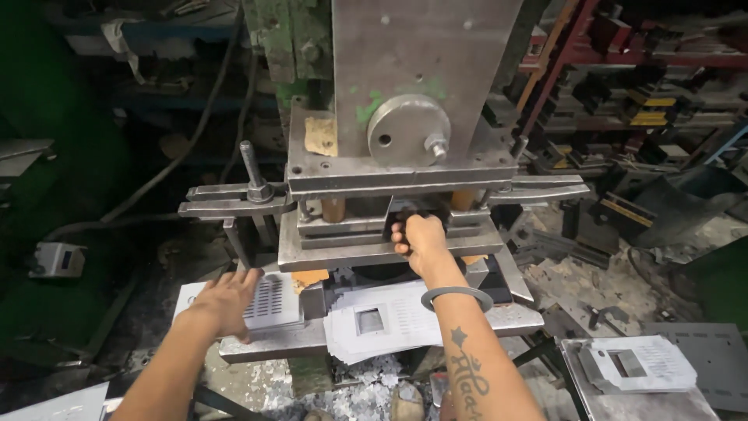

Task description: Operating an industrial stamping press to shape and punch holes into metal panels.

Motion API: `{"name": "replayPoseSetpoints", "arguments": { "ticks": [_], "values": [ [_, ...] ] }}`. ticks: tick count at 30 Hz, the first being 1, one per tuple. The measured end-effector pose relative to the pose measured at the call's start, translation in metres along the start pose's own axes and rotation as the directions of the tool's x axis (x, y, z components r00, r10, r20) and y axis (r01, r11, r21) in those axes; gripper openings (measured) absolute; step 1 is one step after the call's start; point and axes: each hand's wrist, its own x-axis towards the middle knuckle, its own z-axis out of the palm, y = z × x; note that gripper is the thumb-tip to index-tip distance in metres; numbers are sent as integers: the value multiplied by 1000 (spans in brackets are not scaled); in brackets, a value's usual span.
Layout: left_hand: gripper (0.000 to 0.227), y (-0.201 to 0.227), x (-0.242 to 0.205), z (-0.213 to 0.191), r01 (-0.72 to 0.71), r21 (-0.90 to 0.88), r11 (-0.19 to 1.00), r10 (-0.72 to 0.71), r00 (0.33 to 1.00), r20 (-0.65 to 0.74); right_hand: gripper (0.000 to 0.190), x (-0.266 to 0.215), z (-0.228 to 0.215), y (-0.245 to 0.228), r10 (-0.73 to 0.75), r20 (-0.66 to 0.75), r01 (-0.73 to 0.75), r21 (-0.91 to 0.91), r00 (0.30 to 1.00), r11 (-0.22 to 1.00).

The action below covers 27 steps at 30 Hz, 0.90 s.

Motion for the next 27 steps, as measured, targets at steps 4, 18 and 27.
{"name": "replayPoseSetpoints", "arguments": {
  "ticks": [4, 18, 27],
  "values": [
    [125, -8, -5, 0, 6, -1, 1000, -6, 1000, -14, 18, -7, 2, -5, 20, -13, -20, -10, 1000, 1000],
    [121, -2, -74, 25, -98, -134, 986, 88, 993, -80, 9, -38, -29, 26, -51, 118, 24, 224, 992, 974],
    [117, 5, -109, 12, -52, -249, 967, 50, 999, -13, 18, -157, -99, 143, -64, -115, 82, 163, 991, 983]
  ]
}}
